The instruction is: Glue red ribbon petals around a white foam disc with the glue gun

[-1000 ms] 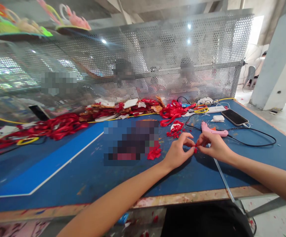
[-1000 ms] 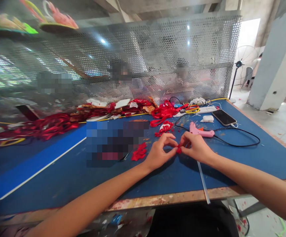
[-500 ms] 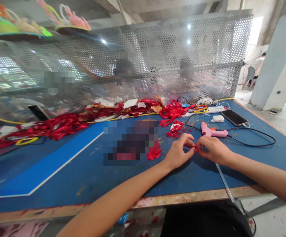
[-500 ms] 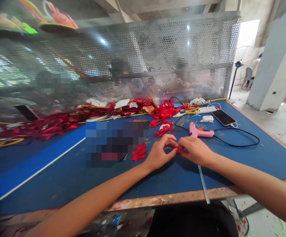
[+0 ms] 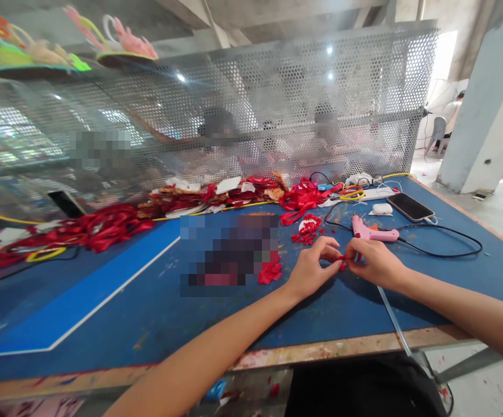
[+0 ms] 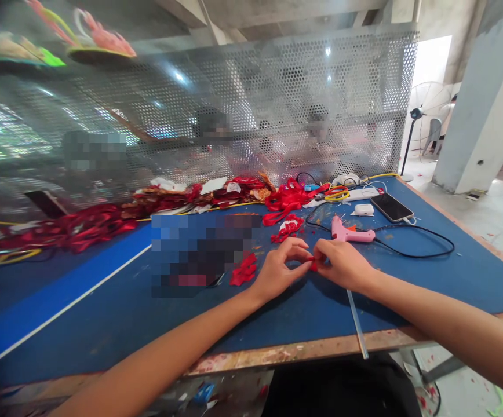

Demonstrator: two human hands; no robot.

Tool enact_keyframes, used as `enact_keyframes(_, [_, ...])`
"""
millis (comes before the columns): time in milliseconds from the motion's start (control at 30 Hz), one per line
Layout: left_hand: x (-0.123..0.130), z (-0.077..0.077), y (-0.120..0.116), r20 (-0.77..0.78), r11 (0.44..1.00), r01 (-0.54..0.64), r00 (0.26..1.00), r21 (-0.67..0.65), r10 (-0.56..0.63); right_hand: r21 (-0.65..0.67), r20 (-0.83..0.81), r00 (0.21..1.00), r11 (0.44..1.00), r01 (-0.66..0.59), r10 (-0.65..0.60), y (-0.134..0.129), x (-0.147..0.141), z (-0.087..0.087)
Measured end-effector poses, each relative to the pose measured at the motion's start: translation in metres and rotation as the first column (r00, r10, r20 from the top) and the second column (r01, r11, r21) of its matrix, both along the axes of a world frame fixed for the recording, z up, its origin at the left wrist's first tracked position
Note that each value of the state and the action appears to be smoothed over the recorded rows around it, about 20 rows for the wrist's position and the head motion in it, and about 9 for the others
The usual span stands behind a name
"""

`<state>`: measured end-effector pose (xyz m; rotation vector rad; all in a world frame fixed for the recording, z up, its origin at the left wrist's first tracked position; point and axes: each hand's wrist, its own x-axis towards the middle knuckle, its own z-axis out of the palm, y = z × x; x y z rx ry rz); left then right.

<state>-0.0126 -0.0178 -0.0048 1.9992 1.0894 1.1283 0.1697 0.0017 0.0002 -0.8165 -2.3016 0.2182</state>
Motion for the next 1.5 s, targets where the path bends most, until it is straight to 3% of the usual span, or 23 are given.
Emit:
enact_keyframes(200, [-0.003, 0.002, 0.006, -0.043, 0.996, -0.048, 0.998, 0.071, 0.051, -0.072, 0.095, 0.994, 0.997, -0.039, 0.046, -0.004, -0.002, 0.002])
enact_keyframes(300, [-0.016, 0.006, 0.021, -0.032, 0.968, -0.202, 0.977, 0.151, 0.209, -0.069, 0.185, 0.982, 0.997, -0.036, 0.048, -0.006, -0.002, 0.004])
enact_keyframes(433, [-0.050, 0.016, 0.046, -0.019, 0.887, -0.395, 0.912, 0.239, 0.411, -0.049, 0.224, 0.974, 0.999, -0.020, 0.030, -0.004, 0.002, 0.005])
enact_keyframes(500, [-0.068, 0.020, 0.057, -0.131, 0.900, -0.348, 0.911, 0.261, 0.391, -0.045, 0.227, 0.974, 0.999, -0.007, 0.017, -0.001, 0.004, 0.006])
enact_keyframes(567, [-0.083, 0.021, 0.064, -0.353, 0.944, -0.201, 0.890, 0.262, 0.287, -0.045, 0.231, 0.973, 0.999, 0.007, 0.003, 0.001, 0.005, 0.005])
enact_keyframes(633, [-0.092, 0.019, 0.069, -0.612, 0.954, -0.050, 0.757, 0.296, 0.229, -0.044, 0.235, 0.972, 0.999, 0.015, -0.005, 0.003, 0.005, 0.005])
enact_keyframes(733, [-0.097, 0.011, 0.074, -0.707, 0.948, 0.007, 0.667, 0.319, 0.233, -0.038, 0.236, 0.972, 0.999, 0.018, -0.008, 0.004, 0.005, 0.004])
enact_keyframes(867, [-0.096, 0.004, 0.079, -0.728, 0.939, 0.043, 0.644, 0.341, 0.235, -0.032, 0.242, 0.970, 0.999, 0.019, -0.011, 0.004, 0.004, 0.003])
enact_keyframes(1067, [-0.096, 0.005, 0.080, -0.724, 0.922, 0.083, 0.646, 0.379, 0.240, -0.042, 0.251, 0.968, 0.999, 0.023, -0.012, 0.004, 0.005, 0.003])
enact_keyframes(1300, [-0.092, 0.003, 0.079, -0.665, 0.886, 0.038, 0.675, 0.463, 0.319, -0.045, 0.259, 0.966, 0.999, 0.016, -0.004, 0.006, 0.005, 0.003])
enact_keyframes(1400, [-0.090, 0.004, 0.077, -0.604, 0.869, -0.018, 0.712, 0.494, 0.358, -0.038, 0.268, 0.963, 0.999, 0.009, 0.001, 0.007, 0.005, 0.002])
enact_keyframes(1500, [-0.087, 0.004, 0.076, -0.442, 0.872, -0.167, 0.808, 0.461, 0.389, -0.031, 0.277, 0.961, 0.999, -0.010, 0.018, 0.007, 0.005, 0.002])
